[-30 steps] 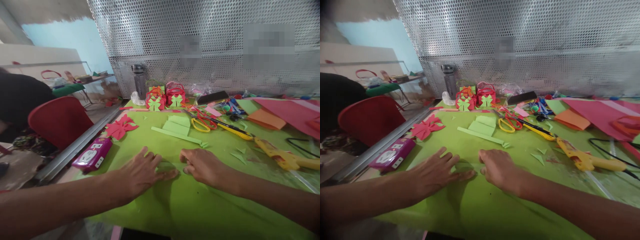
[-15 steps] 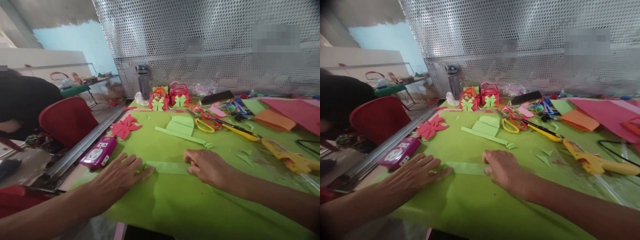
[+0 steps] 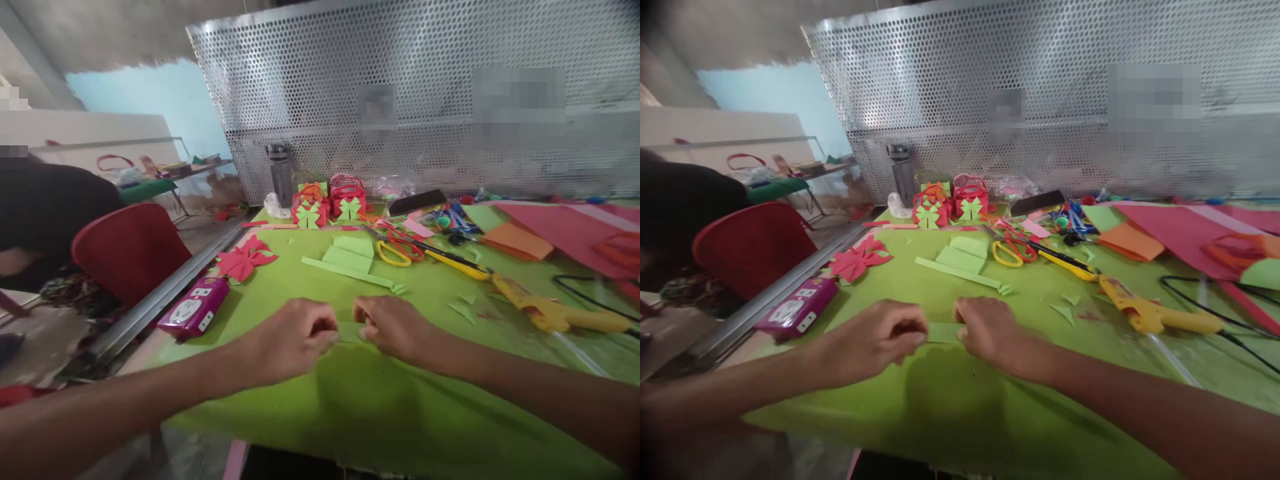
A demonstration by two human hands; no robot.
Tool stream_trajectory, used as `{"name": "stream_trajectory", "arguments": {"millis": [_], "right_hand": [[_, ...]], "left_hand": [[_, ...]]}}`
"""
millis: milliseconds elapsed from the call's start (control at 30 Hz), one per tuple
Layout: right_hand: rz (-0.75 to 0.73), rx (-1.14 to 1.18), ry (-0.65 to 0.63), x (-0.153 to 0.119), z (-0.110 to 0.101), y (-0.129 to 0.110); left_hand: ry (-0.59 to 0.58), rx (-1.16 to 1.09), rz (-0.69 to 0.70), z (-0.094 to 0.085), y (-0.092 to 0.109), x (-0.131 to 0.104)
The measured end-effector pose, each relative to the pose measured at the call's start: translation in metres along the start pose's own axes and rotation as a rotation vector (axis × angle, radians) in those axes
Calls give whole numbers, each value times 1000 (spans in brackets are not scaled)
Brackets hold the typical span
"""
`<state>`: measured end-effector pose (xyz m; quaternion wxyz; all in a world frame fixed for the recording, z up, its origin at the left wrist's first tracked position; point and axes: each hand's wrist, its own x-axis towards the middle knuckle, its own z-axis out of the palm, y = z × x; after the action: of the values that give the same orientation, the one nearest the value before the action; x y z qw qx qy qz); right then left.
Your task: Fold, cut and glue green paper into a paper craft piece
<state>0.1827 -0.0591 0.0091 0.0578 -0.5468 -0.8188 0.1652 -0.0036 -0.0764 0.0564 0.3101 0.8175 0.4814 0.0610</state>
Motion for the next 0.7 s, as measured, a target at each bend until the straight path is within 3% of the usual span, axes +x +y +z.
{"name": "stream_trajectory", "arguments": {"millis": [100,167,300,500,700], "right_hand": [[-17,15,17,-4,-1,4],[-25,34,22,-9,-1,10],[-12,70,14,-19,-4,25],[-5,77,10,-22,-5,32],[-30,74,5,-23,-4,32]], "left_hand": [[-245,-203,-157,14,-1,31],[-297,-235,-207,19,-9,44],[-338,-231,-262,20,-16,55],[-433,-162,-404,17,-2,66],[-444,-143,-453,15,4,69]]}}
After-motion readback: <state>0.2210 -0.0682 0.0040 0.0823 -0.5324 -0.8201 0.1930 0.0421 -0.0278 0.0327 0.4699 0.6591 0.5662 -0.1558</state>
